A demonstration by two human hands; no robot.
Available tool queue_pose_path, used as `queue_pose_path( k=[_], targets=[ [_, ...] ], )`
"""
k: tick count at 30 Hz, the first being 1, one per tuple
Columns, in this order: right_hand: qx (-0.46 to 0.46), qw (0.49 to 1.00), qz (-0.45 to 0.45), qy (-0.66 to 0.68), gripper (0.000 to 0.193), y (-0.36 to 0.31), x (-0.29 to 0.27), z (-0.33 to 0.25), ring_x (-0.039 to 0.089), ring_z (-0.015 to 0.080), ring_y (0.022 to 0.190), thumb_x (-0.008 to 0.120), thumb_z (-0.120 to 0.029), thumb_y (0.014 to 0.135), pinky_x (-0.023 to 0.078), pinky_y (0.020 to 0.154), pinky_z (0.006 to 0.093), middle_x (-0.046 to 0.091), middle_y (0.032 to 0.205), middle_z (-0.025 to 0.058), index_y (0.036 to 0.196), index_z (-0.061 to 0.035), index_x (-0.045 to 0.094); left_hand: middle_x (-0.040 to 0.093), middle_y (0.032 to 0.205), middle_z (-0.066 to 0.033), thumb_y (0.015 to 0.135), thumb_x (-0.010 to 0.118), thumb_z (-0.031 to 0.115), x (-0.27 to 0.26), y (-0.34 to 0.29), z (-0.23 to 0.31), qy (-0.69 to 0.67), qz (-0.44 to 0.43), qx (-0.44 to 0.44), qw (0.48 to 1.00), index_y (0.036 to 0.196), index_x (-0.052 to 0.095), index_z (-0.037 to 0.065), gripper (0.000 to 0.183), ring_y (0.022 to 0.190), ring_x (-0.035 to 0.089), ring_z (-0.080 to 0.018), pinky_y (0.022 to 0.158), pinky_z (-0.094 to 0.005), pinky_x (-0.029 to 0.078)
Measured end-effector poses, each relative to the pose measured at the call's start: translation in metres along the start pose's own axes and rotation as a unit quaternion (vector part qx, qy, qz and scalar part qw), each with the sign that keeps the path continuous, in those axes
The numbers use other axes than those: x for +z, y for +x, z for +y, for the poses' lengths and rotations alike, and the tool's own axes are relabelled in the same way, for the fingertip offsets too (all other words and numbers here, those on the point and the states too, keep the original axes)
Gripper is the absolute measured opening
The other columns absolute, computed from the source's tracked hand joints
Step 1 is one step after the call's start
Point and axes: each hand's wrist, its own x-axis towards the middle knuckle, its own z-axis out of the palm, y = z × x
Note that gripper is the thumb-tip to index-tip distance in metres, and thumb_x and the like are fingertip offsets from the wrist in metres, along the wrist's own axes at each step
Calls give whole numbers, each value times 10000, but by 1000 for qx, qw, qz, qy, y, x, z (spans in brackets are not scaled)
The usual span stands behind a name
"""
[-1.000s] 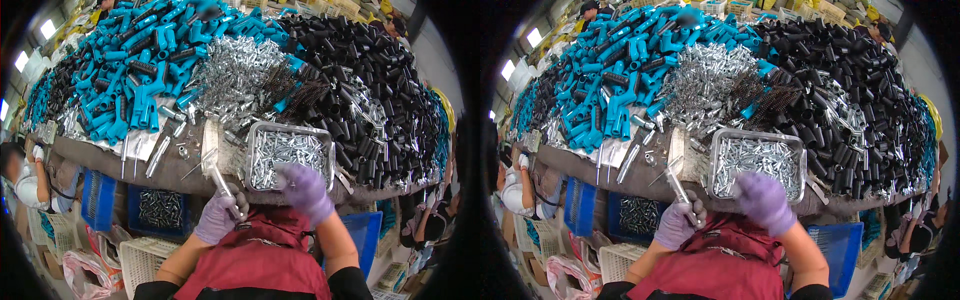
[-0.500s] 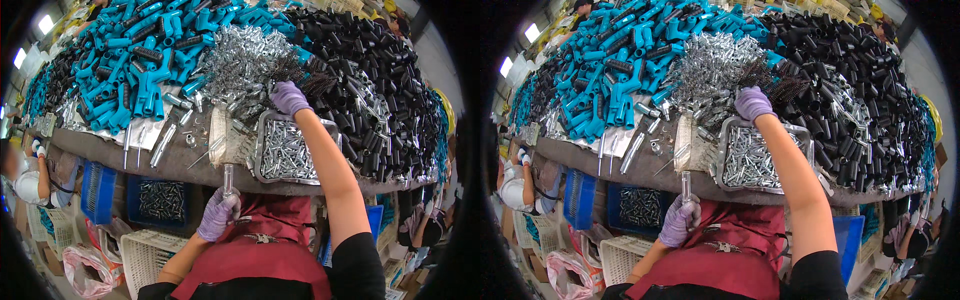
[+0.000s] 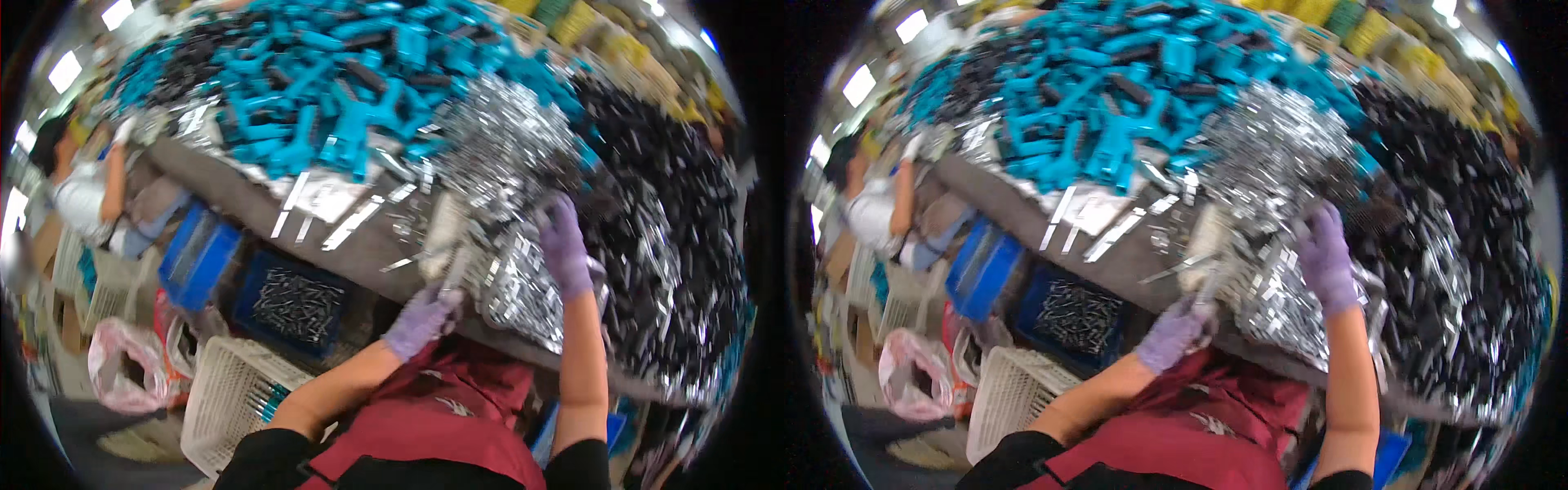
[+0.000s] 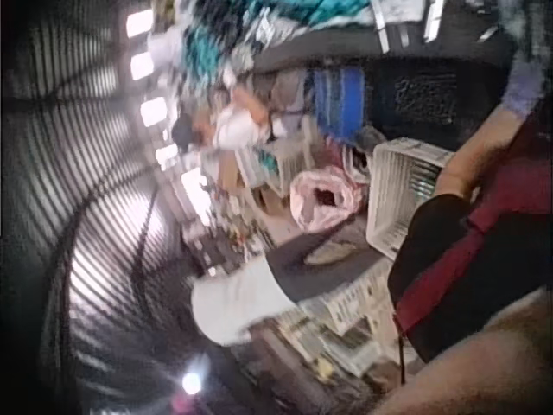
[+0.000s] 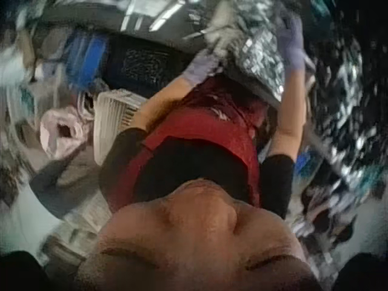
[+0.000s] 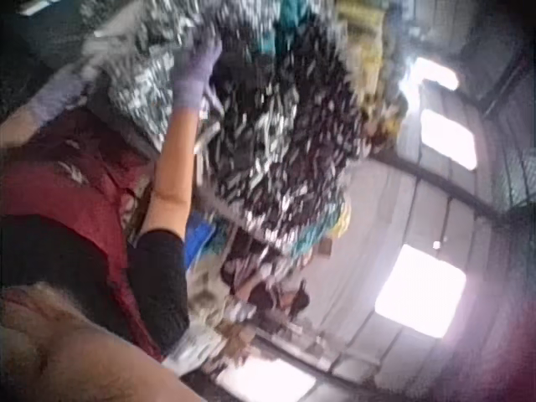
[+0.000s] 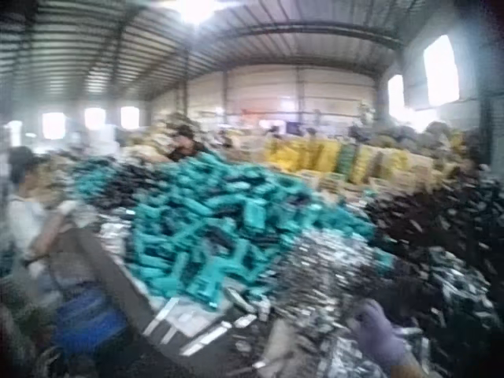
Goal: The person assembles tools by inserting metal parts, pins, and plastic casings together by hand, then places the assembled items into a basket.
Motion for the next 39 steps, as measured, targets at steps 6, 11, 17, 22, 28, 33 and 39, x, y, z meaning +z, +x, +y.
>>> queue_pose_path(
  k=[6, 11, 17, 22, 28, 33, 39],
  targets=[
    [-134, 986, -38, -89, 161, -36, 21, -51, 490, 279, 897, 493, 37, 778, 454, 699, 299, 441, 1064, 139, 920, -37, 491, 513, 721, 23, 873, 513, 346, -25, 18, -26, 217, 10, 265, 939, 1050, 517, 122, 286, 552, 460, -51, 428, -211, 360],
    [-105, 992, 12, -71, 118, -72, 6, -31, 479, 330, 981, 532, -18, 707, 406, 847, 400, 466, 1063, 165, 808, -48, 481, 483, 685, 25, 877, 524, 347, 17, 7, -25, 147, -103, -29, 983, 1149, 493, 119, 356, 510, 427, -47, 414, -191, 326],
    [-192, 979, -20, -62, 106, -78, 8, -39, 478, 308, 960, 550, -4, 713, 391, 853, 388, 482, 999, 142, 794, -49, 499, 416, 593, 58, 869, 519, 404, 8, -5, -27, 113, -79, 11, 990, 991, 517, 136, 294, 468, 365, -38, 392, -200, 277],
    [-175, 984, -4, -42, 108, -94, 9, -41, 506, 300, 885, 568, -36, 726, 420, 784, 404, 510, 936, 141, 814, -37, 506, 431, 630, 65, 871, 503, 423, 18, -7, -20, 89, -92, 35, 991, 1213, 447, 158, 436, 472, 353, -35, 396, -191, 266],
    [-210, 977, 9, 26, 134, -107, 8, -37, 534, 254, 798, 573, -103, 764, 432, 762, 374, 548, 843, 114, 877, -43, 534, 490, 748, 38, 898, 486, 348, 1, 27, -59, 123, -89, 133, 979, 1358, 312, 137, 535, 635, 427, -51, 545, -209, 371],
    [18, 980, 30, 194, 371, -97, -17, -84, 479, 185, 988, 511, -271, 892, 370, 897, 327, 518, 1072, 92, 1162, -18, 481, 499, 810, 34, 891, 515, 298, 22, -14, -21, 140, -154, 20, 978, 1313, 377, 76, 496, 717, 451, -62, 630, -223, 391],
    [82, 985, -39, 144, 298, -137, -9, -7, 490, 145, 622, 538, -313, 850, 390, 548, 298, 527, 658, 71, 804, -19, 554, 493, 818, 20, 888, 509, 268, 25, -18, -25, 29, -203, -33, 978, 1226, 433, 86, 391, 655, 448, -41, 542, -183, 376]
  ],
)
